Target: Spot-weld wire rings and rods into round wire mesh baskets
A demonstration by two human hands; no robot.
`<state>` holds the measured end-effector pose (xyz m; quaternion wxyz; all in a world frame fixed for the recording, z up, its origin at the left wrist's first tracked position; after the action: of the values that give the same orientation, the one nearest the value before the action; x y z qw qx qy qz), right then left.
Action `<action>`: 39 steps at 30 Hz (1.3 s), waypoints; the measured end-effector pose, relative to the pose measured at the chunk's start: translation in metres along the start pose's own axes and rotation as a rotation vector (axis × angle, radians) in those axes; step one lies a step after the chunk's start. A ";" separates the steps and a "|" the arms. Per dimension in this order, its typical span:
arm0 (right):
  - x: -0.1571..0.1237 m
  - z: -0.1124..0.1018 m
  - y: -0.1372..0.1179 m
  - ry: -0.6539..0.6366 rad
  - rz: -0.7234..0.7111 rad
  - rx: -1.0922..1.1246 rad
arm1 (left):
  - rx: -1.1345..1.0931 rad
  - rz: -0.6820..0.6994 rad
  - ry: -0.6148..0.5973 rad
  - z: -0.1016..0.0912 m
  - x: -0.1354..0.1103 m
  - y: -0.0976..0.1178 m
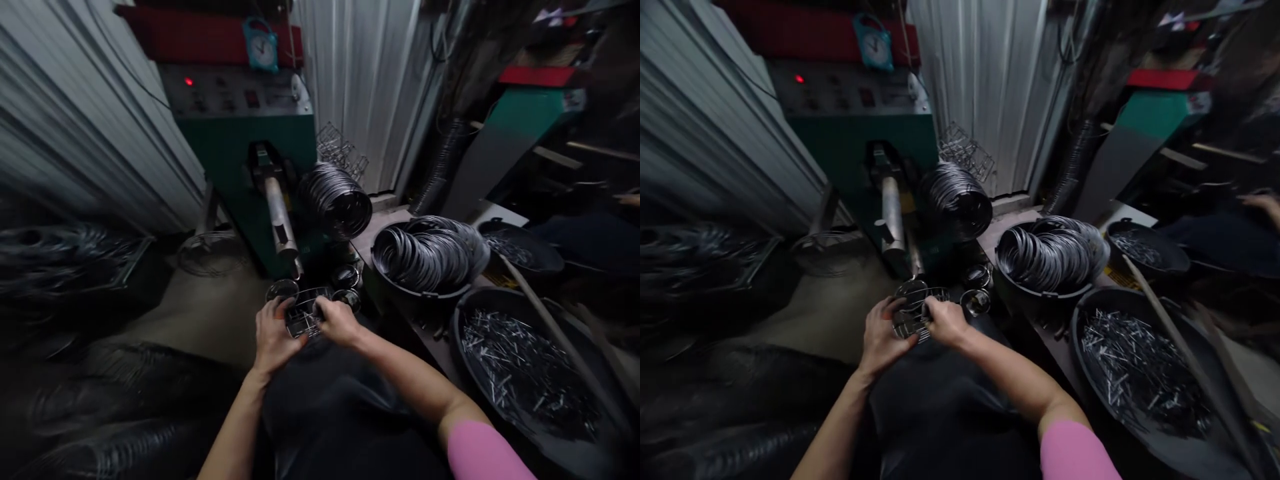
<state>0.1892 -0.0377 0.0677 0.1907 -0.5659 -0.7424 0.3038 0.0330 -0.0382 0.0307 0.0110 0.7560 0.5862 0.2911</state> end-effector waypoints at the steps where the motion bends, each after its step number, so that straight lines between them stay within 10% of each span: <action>1: 0.000 0.003 0.000 0.040 -0.017 0.014 | 0.053 0.038 0.004 -0.006 0.004 0.006; 14: -0.003 0.005 0.018 -0.195 -0.360 0.197 | 0.012 -0.067 -0.116 -0.015 0.002 0.010; 39: 0.058 0.006 0.015 -0.085 -0.441 0.047 | -0.100 -0.091 -0.072 0.006 0.054 -0.033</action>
<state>0.1793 0.0186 0.0496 0.2343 -0.3722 -0.8482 0.2953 0.0146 0.0219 0.0374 0.0832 0.7369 0.6040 0.2918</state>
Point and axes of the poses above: each hand's wrist, its own x-axis towards the middle knuckle, its own z-axis out of the palm, y = z × x, the point moved 3 cm from there along x, towards the middle knuckle, and after that the axes turned 14 degrees about x, right-handed, at the moved point
